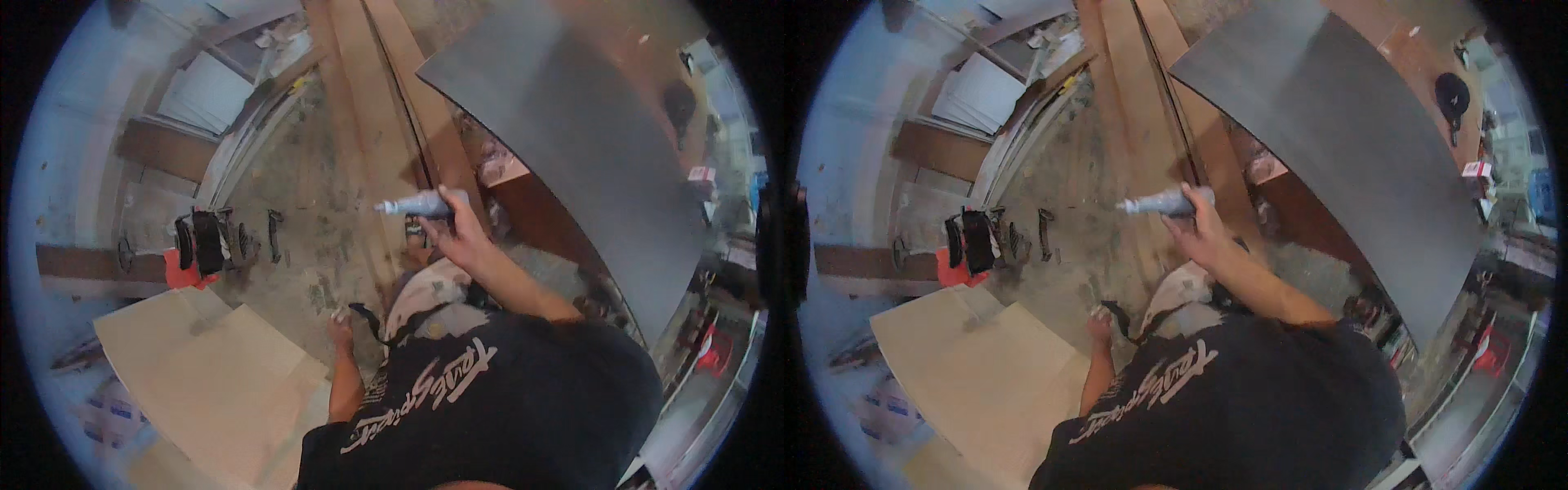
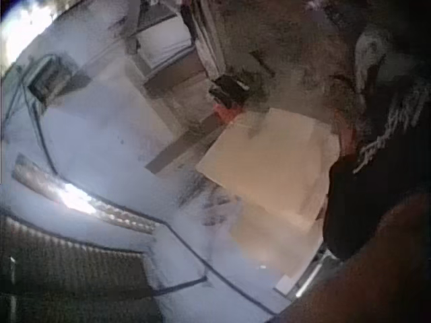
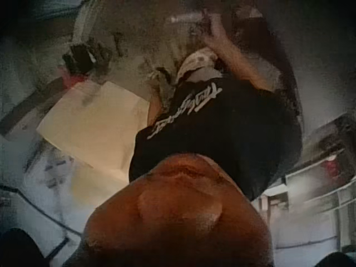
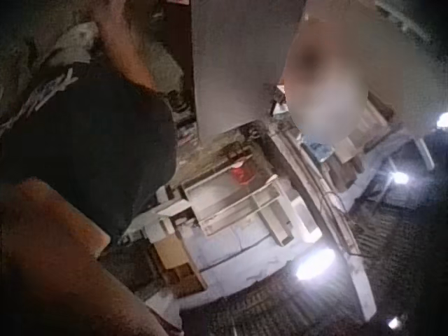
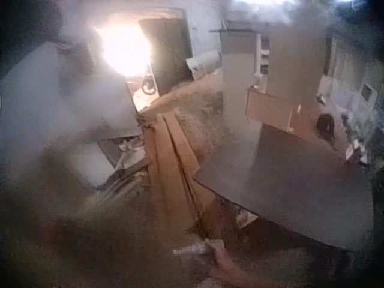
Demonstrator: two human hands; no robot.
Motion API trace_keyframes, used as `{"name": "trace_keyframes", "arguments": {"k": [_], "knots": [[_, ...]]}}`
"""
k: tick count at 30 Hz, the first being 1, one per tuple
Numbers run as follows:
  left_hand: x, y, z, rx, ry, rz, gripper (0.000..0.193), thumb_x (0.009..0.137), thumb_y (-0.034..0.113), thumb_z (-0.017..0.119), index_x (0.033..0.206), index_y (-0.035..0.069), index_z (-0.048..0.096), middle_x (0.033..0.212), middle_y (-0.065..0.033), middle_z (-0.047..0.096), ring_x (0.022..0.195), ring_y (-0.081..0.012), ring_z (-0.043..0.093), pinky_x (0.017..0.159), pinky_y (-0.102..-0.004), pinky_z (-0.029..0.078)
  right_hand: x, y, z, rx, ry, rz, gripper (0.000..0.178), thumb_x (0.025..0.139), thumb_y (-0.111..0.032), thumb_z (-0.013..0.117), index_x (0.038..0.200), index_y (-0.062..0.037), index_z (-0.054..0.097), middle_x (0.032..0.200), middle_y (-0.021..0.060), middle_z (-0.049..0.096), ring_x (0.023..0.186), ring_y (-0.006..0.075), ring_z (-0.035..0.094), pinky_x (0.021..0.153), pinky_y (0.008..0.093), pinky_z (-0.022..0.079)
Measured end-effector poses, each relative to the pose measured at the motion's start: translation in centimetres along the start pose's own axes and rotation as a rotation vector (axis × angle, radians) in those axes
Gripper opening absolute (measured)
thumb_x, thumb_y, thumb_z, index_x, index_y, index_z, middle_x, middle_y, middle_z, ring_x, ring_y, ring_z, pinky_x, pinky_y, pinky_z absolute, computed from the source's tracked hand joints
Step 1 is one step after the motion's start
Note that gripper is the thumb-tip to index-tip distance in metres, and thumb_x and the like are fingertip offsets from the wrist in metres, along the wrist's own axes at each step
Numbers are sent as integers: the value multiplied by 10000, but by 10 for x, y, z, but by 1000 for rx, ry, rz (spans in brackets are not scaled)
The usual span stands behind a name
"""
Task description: The person applies glue to the edges of a large wood panel using a squeeze bottle, then moves the panel to a different location.
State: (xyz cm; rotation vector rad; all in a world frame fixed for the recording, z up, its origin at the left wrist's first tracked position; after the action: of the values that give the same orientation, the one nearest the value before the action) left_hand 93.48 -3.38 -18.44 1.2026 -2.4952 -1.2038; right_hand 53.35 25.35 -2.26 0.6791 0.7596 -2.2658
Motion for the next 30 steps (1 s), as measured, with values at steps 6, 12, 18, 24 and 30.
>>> {"name": "trace_keyframes", "arguments": {"k": [6,12,18,24,30], "knots": [[106,35,63,-190,-231,-216,247,829,183,698,1028,37,689,922,-151,691,815,-270,664,756,-361,510,16,-49,78,173,216,108,259,924,-274,622,1085,-86,544,1074,72,608,978,220,597,885,370,519],[236,51,103,171,-423,-85,269,830,188,695,1044,26,680,895,-147,689,807,-268,663,768,-358,508,81,-88,150,122,196,-16,269,938,-295,599,1095,-81,558,1085,69,619,955,204,608,866,343,515],[456,175,102,354,-496,173,287,831,191,690,1059,18,671,876,-142,687,798,-263,661,774,-354,507,177,-158,260,249,77,-73,274,950,-321,577,1057,-68,576,1048,61,621,946,191,606,902,351,486],[653,358,160,393,-669,323,283,844,161,648,1086,15,625,925,-149,666,826,-254,642,754,-362,500,200,-227,253,382,264,-448,243,920,-252,633,1052,-52,592,1024,73,640,930,147,615,811,336,563],[708,574,325,587,-923,936,332,880,260,615,1099,11,619,893,-190,670,803,-358,647,731,-420,504,222,-255,221,594,521,-813,230,921,-189,626,1082,-42,554,1036,98,637,964,183,631,810,365,574]]}}
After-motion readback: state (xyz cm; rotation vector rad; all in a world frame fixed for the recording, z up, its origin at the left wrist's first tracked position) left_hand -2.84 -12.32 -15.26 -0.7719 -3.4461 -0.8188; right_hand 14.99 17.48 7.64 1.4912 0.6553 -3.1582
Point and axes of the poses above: each hand's wrist, its own x-axis towards the middle knuckle, its own z-axis out of the palm, y = z × x, the point moved 7 cm from there along x, towards the middle knuckle
